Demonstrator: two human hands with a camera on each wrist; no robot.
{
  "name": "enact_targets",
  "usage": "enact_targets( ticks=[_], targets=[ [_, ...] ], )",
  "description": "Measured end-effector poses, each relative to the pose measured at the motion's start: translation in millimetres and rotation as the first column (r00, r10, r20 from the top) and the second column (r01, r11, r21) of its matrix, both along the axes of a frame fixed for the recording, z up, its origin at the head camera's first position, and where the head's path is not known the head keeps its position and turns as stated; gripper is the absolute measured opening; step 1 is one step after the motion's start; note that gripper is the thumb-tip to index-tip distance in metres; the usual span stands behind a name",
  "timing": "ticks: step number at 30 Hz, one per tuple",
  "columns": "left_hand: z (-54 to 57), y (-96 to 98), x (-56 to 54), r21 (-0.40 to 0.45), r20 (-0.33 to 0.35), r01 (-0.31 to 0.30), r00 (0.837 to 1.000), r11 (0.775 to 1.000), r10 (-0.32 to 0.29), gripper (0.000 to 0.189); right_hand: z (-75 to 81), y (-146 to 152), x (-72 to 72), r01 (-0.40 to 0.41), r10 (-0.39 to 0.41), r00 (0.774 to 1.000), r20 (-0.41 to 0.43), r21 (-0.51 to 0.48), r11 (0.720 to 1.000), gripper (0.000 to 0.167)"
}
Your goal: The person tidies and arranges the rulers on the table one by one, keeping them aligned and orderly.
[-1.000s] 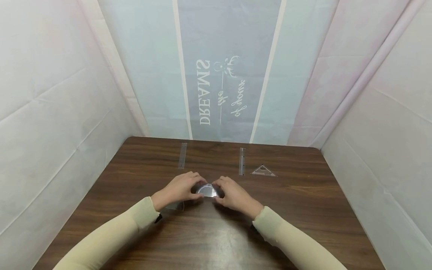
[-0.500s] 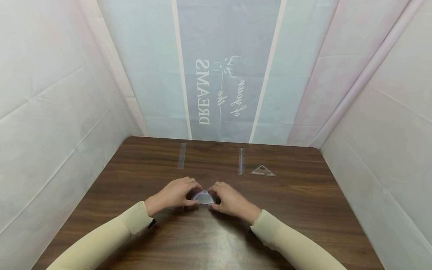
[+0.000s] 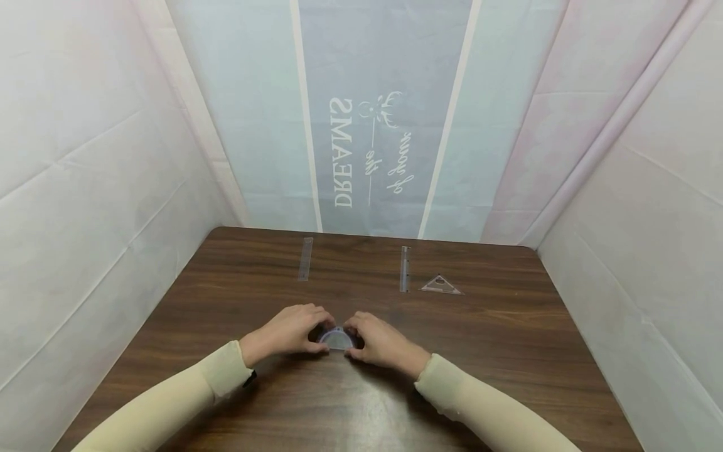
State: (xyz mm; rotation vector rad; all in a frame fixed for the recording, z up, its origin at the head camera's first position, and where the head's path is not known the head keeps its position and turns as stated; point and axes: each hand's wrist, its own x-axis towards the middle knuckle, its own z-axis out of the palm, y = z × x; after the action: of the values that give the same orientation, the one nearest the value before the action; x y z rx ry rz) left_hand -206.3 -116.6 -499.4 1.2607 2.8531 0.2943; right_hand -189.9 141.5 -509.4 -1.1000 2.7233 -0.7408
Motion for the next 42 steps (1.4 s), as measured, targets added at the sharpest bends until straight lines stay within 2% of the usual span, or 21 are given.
enact_targets(
  ticks=[12,21,31,42],
  targets=[
    [-7.6,-4.2,6.9,0.03,0.016,-0.018,1.0,0.999,0.017,0.045,-5.4,-5.3,4.8,-0.015,0.016,0.998,-0.054,0.013,1.0,0.039],
    [-5.5,-5.0,7.8,0.02,0.022,-0.023,1.0,1.0,0.023,0.045,-1.1,-7.6,6.1,-0.008,0.009,0.999,-0.033,0.036,0.999,0.039],
    [-5.1,-3.8,7.4,-0.018,0.024,-0.026,0.999,1.0,0.026,0.047,0.4,-9.3,5.2,-0.018,0.021,0.997,-0.073,0.039,0.999,0.039],
    [-2.1,-4.0,6.6,-0.032,0.011,-0.024,1.0,0.999,0.025,0.047,3.1,-10.5,4.0,-0.006,0.011,0.998,-0.059,0.081,0.997,0.039]
  ],
)
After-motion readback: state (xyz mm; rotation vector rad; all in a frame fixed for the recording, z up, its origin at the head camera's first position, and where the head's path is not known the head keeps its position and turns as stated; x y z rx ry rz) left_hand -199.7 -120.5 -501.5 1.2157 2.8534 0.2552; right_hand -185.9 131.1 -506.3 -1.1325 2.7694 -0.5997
